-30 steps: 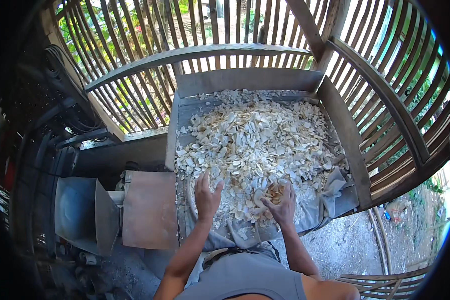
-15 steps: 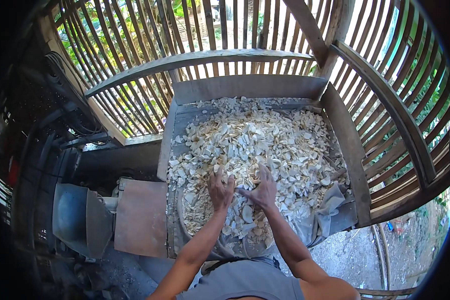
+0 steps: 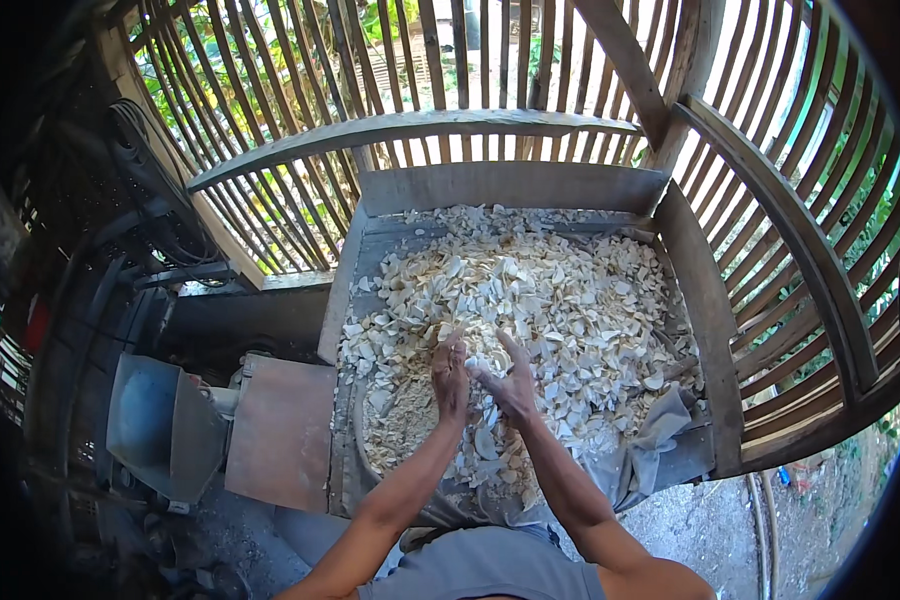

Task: The person scoops up handfuls of dried white chips from a wooden platform and drops them into a metal hopper.

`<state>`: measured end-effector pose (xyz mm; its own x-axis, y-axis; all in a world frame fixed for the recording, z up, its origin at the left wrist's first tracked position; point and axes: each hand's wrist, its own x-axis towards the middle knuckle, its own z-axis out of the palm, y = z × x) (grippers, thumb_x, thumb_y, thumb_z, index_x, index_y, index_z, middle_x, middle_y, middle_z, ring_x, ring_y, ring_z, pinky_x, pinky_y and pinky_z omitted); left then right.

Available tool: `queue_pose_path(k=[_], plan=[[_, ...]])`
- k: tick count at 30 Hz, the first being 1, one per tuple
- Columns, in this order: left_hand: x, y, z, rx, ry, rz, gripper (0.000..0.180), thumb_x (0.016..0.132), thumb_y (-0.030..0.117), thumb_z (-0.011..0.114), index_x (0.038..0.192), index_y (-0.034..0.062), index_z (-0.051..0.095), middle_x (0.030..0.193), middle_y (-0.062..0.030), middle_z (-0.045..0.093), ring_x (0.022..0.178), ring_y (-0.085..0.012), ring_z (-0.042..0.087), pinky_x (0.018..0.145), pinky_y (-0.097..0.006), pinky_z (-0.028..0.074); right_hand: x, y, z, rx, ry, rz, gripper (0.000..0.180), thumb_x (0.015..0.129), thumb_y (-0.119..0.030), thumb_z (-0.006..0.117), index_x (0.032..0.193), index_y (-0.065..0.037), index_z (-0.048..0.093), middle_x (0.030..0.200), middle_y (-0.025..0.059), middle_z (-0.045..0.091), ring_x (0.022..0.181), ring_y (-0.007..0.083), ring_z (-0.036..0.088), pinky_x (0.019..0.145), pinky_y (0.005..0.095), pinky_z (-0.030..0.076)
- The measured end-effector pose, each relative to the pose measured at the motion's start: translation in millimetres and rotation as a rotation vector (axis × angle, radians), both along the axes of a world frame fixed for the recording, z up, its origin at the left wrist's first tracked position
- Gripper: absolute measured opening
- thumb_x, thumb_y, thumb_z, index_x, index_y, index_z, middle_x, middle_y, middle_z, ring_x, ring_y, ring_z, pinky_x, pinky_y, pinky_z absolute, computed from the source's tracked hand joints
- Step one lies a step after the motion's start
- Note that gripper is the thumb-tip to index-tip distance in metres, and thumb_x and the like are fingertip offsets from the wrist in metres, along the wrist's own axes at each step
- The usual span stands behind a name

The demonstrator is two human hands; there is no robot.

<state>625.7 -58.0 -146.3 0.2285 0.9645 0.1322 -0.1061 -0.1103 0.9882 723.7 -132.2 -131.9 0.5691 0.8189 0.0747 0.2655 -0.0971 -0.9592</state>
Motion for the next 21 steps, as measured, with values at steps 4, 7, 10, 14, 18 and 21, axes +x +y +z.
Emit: queue_pose_path(k=[4,7,10,14,18,21], plan=[[4,-2,-1,0.001,-0.005,0.084,0.038,0.096,0.032,0.060,0.121,0.0036,0.064,0.120,-0.0103,0.063,0.113,-0.0210,0.055,0.102,-0.034,0.038,-6,10,-12,0.175,0.117,-0.029,0.081,0.074,-0.056,0.078,0.135,-0.007,0.054,0.134,0.0207,0.054,0.128,0.0336,0.048,0.109,0.0433,0.035],[10,-7,13,-0.032,-0.071,0.132,0.032,0.090,0.025,0.068,0.113,0.0032,0.068,0.112,-0.0079,0.065,0.103,-0.0183,0.054,0.093,-0.033,0.040,-9,12,-20,0.257,0.273,-0.041,0.071,0.078,-0.050,0.076,0.131,-0.006,0.058,0.131,0.0184,0.057,0.126,0.0301,0.049,0.109,0.0421,0.034],[6,-7,25,-0.006,-0.091,0.191,0.031,0.087,0.023,0.071,0.109,0.0028,0.070,0.106,-0.0063,0.066,0.096,-0.0159,0.052,0.087,-0.031,0.039,-19,15,-6,0.324,0.403,-0.027,0.066,0.080,-0.043,0.078,0.130,-0.005,0.058,0.124,0.0153,0.061,0.115,0.0256,0.055,0.101,0.0378,0.042],[6,-8,46,-0.001,-0.102,0.211,0.032,0.086,0.022,0.072,0.110,0.0009,0.069,0.102,-0.0055,0.067,0.095,-0.0155,0.053,0.089,-0.031,0.040,-20,16,10,0.274,0.430,-0.048,0.066,0.081,-0.041,0.078,0.130,-0.001,0.056,0.119,0.0140,0.061,0.106,0.0207,0.058,0.091,0.0342,0.048],[3,-6,57,-0.015,-0.135,0.137,0.028,0.088,0.019,0.070,0.109,-0.0001,0.069,0.103,-0.0071,0.067,0.093,-0.0170,0.058,0.088,-0.031,0.044,-7,19,9,0.311,0.283,-0.009,0.061,0.086,-0.035,0.073,0.132,-0.002,0.052,0.110,0.0086,0.064,0.095,0.0174,0.060,0.084,0.0310,0.050],[-18,8,43,0.124,-0.044,-0.056,0.025,0.089,0.017,0.067,0.108,0.0001,0.069,0.107,-0.0117,0.068,0.098,-0.0196,0.062,0.088,-0.032,0.047,-4,12,37,0.292,-0.078,0.126,0.068,0.080,-0.042,0.077,0.131,-0.002,0.056,0.126,0.0152,0.057,0.123,0.0269,0.050,0.106,0.0387,0.037]])
